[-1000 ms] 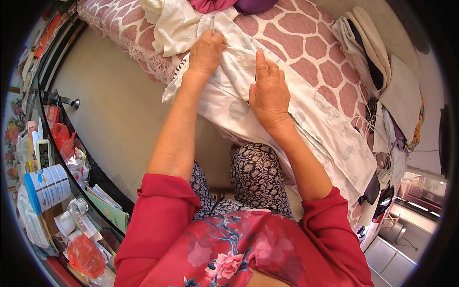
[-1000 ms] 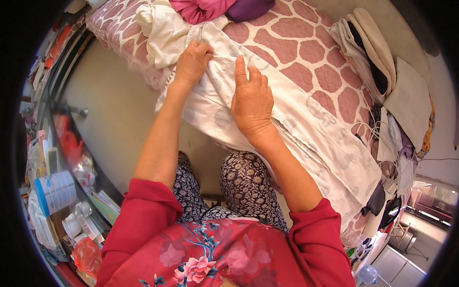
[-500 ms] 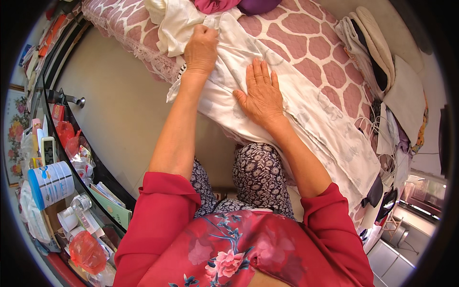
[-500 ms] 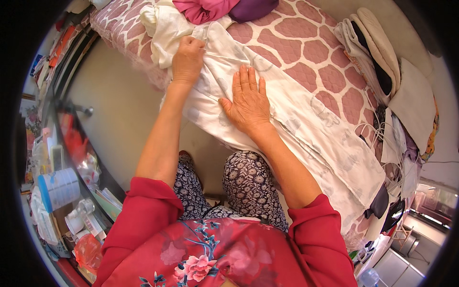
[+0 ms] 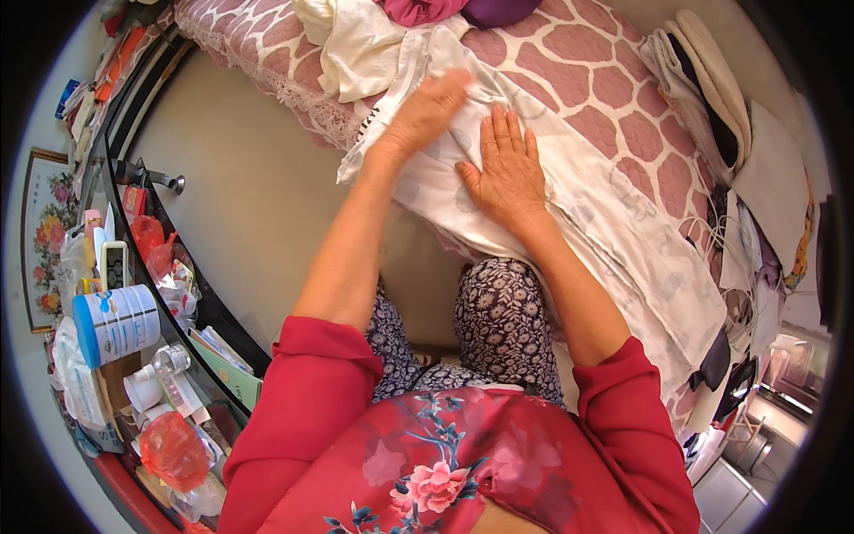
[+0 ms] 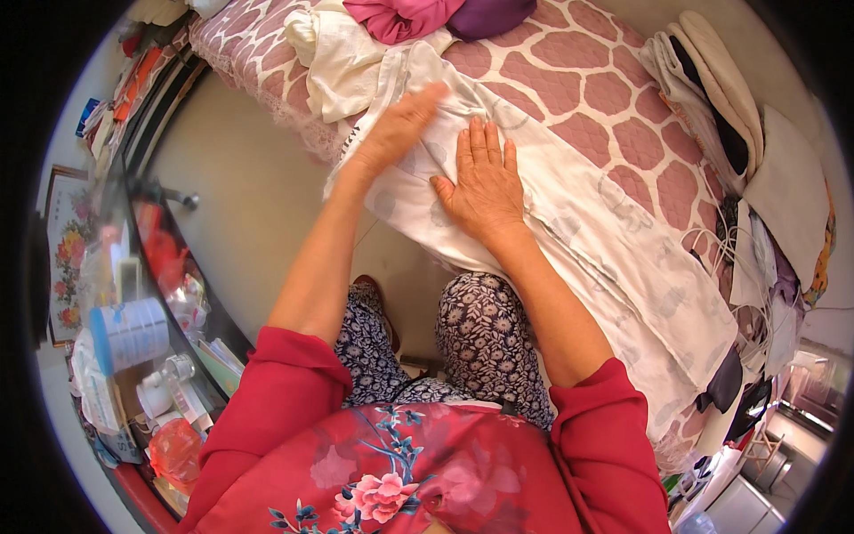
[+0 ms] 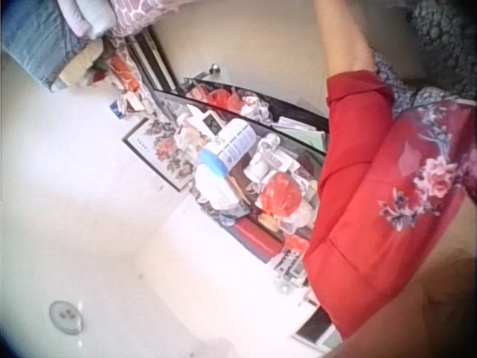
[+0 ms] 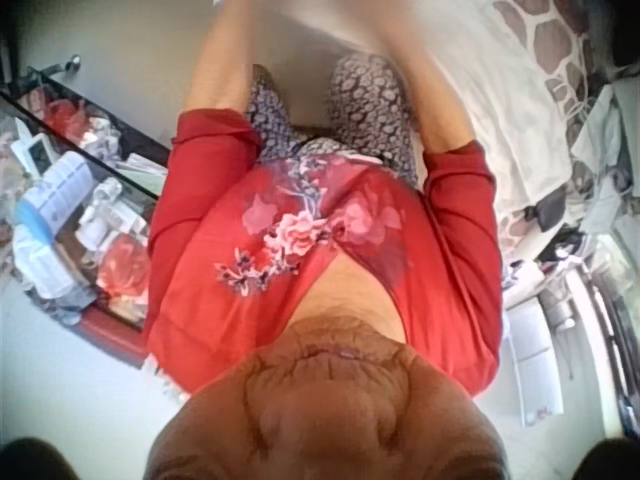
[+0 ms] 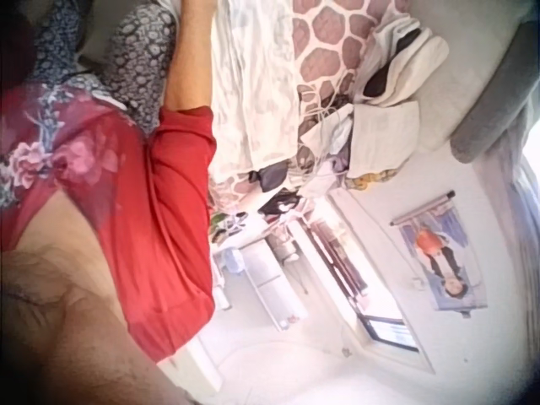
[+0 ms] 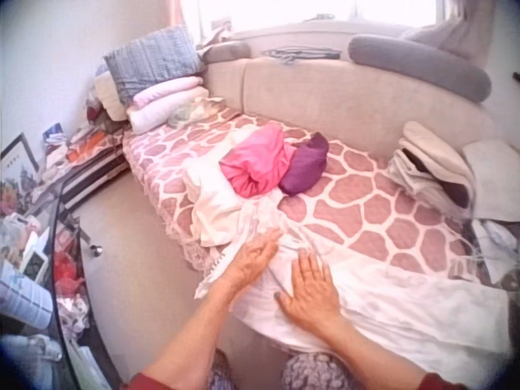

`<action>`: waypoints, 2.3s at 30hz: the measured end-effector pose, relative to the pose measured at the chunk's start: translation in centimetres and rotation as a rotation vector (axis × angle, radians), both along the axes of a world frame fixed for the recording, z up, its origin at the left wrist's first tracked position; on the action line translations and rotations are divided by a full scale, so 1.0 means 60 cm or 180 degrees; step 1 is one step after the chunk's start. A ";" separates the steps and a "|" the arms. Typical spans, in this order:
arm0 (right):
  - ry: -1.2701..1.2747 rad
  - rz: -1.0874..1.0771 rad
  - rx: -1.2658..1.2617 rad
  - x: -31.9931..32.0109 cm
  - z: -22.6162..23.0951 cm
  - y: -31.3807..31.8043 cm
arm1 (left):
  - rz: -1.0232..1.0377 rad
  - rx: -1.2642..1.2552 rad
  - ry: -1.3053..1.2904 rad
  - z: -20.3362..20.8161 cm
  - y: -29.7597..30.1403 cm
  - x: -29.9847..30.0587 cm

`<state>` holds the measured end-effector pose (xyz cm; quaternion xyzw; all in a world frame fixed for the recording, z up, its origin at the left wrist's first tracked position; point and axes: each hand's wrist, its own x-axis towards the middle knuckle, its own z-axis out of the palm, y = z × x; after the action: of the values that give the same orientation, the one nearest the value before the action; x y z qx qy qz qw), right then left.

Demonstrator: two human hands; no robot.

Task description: The person spreads a white patterned shirt onto a bed, folds the sides and sleeves inward, and then folds the garment into a smaller rectangle before placing it next to a stack of laundry.

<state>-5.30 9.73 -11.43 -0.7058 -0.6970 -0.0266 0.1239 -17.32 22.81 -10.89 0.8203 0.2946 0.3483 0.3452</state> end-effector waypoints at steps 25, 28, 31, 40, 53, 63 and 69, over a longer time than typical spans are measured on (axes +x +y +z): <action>0.0079 -0.0096 -0.0598 0.105 0.037 -0.219 | 0.0207 0.1571 0.2295 -0.028 -0.062 -0.015; 0.0061 -0.0351 -0.0894 0.136 0.060 -0.330 | 0.0173 0.1696 0.2308 -0.035 -0.053 -0.018; 0.0050 -0.0719 -0.0997 0.164 0.075 -0.448 | 0.0136 0.1799 0.2290 -0.041 -0.045 -0.022; 0.0546 -0.2875 0.1003 0.242 0.023 -0.733 | 0.0293 0.1294 0.2117 -0.014 -0.056 -0.003; 0.2790 -0.4169 0.0740 0.374 0.088 -0.699 | -0.2635 -0.1715 -0.0393 0.078 -0.518 0.324; 0.3976 -0.3334 0.1608 0.406 0.053 -0.689 | -0.1930 -0.2642 -0.1042 0.040 -0.540 0.351; 0.5278 -0.2759 0.2172 0.406 0.061 -0.667 | -0.1640 -0.1767 -0.0745 -0.002 -0.495 0.364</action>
<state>19.06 -30.31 -7.77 -0.6215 -0.0270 0.2330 0.7475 4.50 -6.91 -10.99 0.6975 0.1208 0.2485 0.6611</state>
